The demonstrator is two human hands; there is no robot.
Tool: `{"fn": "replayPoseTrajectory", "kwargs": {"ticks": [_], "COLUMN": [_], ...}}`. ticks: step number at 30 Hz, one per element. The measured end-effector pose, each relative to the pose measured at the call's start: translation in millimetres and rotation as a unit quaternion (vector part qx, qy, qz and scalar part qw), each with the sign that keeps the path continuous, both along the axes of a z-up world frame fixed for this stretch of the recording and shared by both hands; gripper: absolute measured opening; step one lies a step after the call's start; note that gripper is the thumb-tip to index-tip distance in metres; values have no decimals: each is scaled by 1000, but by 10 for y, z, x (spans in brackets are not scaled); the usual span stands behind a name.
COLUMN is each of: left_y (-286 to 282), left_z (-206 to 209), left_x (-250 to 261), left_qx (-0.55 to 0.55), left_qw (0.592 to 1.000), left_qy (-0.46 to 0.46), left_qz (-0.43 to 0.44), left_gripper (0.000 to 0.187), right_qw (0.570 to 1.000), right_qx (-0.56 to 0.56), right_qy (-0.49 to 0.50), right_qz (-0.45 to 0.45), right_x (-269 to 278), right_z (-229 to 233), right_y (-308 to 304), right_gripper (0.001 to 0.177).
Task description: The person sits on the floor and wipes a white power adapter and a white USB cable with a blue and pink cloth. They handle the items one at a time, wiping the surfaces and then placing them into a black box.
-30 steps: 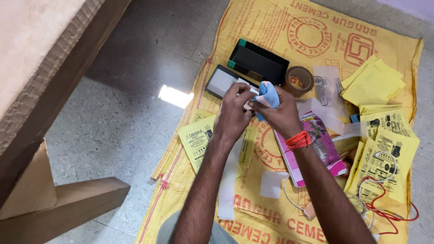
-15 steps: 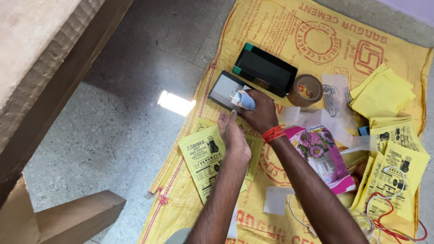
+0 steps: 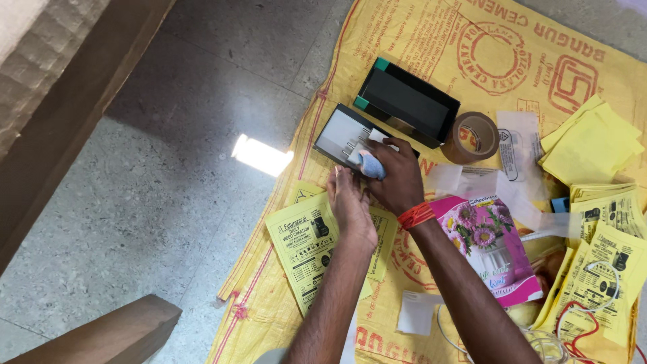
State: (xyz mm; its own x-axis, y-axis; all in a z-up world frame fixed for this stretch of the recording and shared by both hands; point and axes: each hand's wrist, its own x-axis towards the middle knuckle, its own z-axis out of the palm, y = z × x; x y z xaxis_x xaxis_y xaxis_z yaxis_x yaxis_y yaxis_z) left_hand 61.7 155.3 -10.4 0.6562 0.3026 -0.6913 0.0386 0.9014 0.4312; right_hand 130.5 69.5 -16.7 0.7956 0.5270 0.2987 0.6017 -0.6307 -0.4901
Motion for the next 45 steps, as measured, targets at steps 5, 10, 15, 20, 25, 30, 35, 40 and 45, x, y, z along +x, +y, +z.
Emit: {"fn": "replayPoseTrajectory", "kwargs": {"ticks": [5, 10, 15, 20, 25, 30, 35, 40, 45], "left_y": [11, 12, 9, 16, 31, 29, -110, -317, -631], "left_z": [0, -2, 33, 163, 326, 524, 710, 619, 317], "left_x": [11, 3, -4, -39, -99, -164, -229, -436, -559], "left_qx": [6, -14, -5, 29, 58, 139, 363, 604, 599], "left_qw": [999, 1000, 1000, 999, 998, 986, 872, 565, 278], "left_qy": [37, 22, 18, 14, -1, -42, -187, -156, -85], "left_qz": [-25, -7, -19, -31, -34, -87, -270, -539, -746], "left_gripper": [70, 74, 79, 81, 79, 77, 66, 72, 84], "right_qw": [998, 994, 992, 999, 997, 979, 973, 962, 917], "right_qx": [-14, -67, -78, -16, 11, -64, -116, -195, -306], "right_qy": [23, 12, 13, -1, -23, 63, 120, 169, 249], "right_qz": [59, 86, 99, 41, -79, -183, -163, -93, -56], "right_x": [47, 15, -23, -125, -406, -871, -1231, -1249, -1139], "right_z": [28, 115, 211, 318, 362, 233, -49, -127, 73], "right_y": [-99, -147, -192, -476, -1083, -1844, -2406, -2422, -2361], "right_gripper": [36, 54, 56, 44, 42, 52, 55, 48, 47]}}
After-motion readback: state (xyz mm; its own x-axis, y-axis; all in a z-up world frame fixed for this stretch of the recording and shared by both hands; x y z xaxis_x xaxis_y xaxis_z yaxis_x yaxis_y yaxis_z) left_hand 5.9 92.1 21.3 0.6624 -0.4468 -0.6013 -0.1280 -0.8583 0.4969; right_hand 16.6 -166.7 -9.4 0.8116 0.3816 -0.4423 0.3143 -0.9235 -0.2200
